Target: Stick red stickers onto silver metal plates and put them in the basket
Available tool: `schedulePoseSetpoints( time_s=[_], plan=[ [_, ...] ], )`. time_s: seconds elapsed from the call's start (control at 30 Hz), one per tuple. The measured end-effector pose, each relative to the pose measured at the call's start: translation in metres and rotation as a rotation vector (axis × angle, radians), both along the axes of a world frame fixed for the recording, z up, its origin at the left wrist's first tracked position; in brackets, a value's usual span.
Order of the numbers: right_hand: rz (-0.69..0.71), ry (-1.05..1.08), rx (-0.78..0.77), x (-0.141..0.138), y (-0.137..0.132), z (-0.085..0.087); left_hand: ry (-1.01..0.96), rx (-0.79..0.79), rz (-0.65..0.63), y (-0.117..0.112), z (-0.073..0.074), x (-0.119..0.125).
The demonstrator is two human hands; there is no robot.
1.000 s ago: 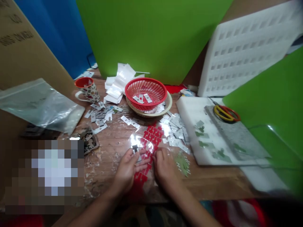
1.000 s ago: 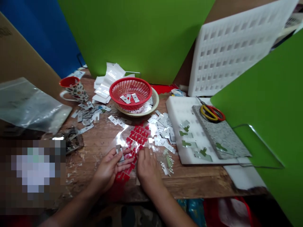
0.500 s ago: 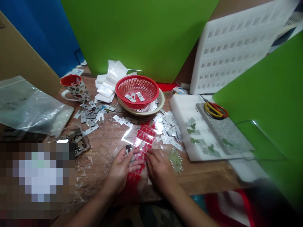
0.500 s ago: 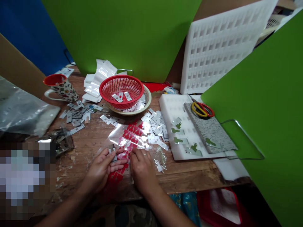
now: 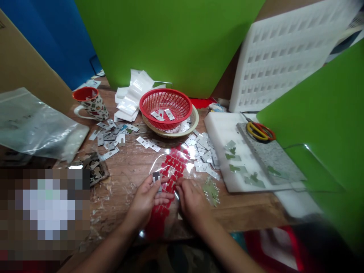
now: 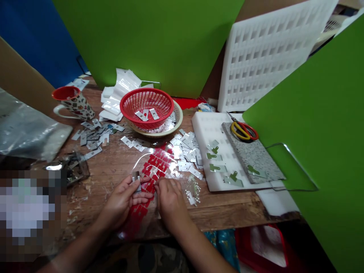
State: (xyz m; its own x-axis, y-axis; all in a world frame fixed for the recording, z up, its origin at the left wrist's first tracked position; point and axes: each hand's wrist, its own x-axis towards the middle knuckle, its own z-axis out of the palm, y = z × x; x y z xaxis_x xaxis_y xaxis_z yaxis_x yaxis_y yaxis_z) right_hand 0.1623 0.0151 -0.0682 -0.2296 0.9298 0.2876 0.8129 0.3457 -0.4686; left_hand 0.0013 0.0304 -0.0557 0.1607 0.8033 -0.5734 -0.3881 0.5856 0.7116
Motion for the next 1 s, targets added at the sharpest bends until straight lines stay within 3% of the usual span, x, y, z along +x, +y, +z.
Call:
schedulePoseSetpoints(
  time_s=[0.2,0.4,0.53,0.73,1.0],
  plan=[
    [-0.103,0.277,-0.137,0.008,0.005,0.012,0.005,0.001,-0.026,0.000,-0.001,-0.002],
    [0.052,0.574,-0.211,0.011,0.014,0.052,-0.069,0.053,-0.202,-0.002,0.018,-0.007],
    [0.141,0.582,-0.283,0.007,0.021,0.070,-0.107,0.077,-0.355,-0.005,0.036,-0.010],
    [0.254,0.513,-0.250,0.007,0.023,0.072,-0.113,0.105,-0.386,-0.009,0.044,-0.009],
    [0.267,0.506,-0.227,0.008,0.021,0.069,-0.102,0.097,-0.407,-0.010,0.050,-0.009]
  ],
)
